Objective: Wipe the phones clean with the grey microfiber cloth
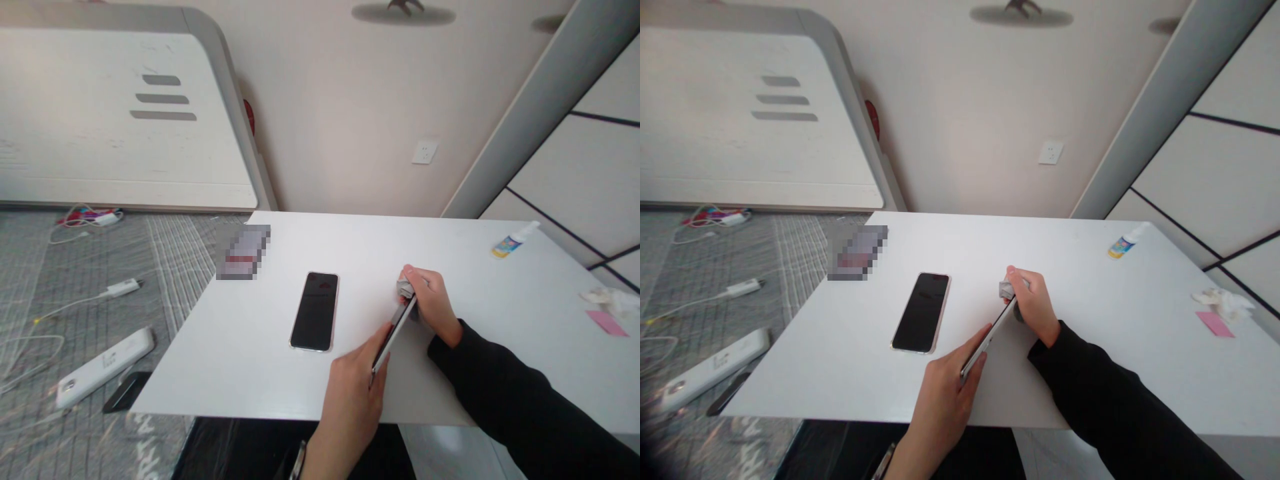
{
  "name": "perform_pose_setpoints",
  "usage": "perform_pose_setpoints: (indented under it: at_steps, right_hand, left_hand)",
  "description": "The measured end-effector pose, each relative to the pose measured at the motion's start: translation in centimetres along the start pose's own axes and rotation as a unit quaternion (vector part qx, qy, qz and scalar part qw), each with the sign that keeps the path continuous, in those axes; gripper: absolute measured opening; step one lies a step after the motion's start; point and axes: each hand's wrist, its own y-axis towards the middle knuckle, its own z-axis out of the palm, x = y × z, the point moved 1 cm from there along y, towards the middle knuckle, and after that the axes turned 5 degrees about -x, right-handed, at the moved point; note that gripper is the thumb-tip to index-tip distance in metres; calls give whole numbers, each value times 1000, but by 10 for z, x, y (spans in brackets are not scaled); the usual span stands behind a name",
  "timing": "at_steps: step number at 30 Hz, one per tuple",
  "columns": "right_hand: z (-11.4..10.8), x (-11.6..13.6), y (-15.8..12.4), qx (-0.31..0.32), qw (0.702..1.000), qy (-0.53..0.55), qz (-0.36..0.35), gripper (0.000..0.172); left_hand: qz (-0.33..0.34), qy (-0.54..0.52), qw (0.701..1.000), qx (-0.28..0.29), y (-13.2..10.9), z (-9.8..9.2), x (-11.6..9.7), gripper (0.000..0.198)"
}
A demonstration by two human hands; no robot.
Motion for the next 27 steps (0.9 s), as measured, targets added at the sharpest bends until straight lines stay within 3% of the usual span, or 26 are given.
perform_pose_setpoints:
  at_steps: [8,14,19,22,24,27]
  right_hand:
    - [-5,-7,3,54,993,-83,-58,52]
    - [-2,18,-7,103,964,-172,-176,39]
    - [25,47,-45,185,903,-212,-325,31]
    - [23,47,-50,225,857,-229,-403,35]
    - [13,41,-39,211,855,-266,-392,38]
    - [3,39,-29,165,869,-315,-343,38]
  left_hand:
    - [8,26,1000,-5,-2,2,1,55]
    - [9,44,999,-19,-1,1,-2,53]
    - [-3,85,995,-49,-3,6,5,25]
    - [2,99,993,-62,-5,7,7,25]
    - [17,92,994,-63,-5,5,5,24]
    - [53,77,993,-68,-7,4,2,47]
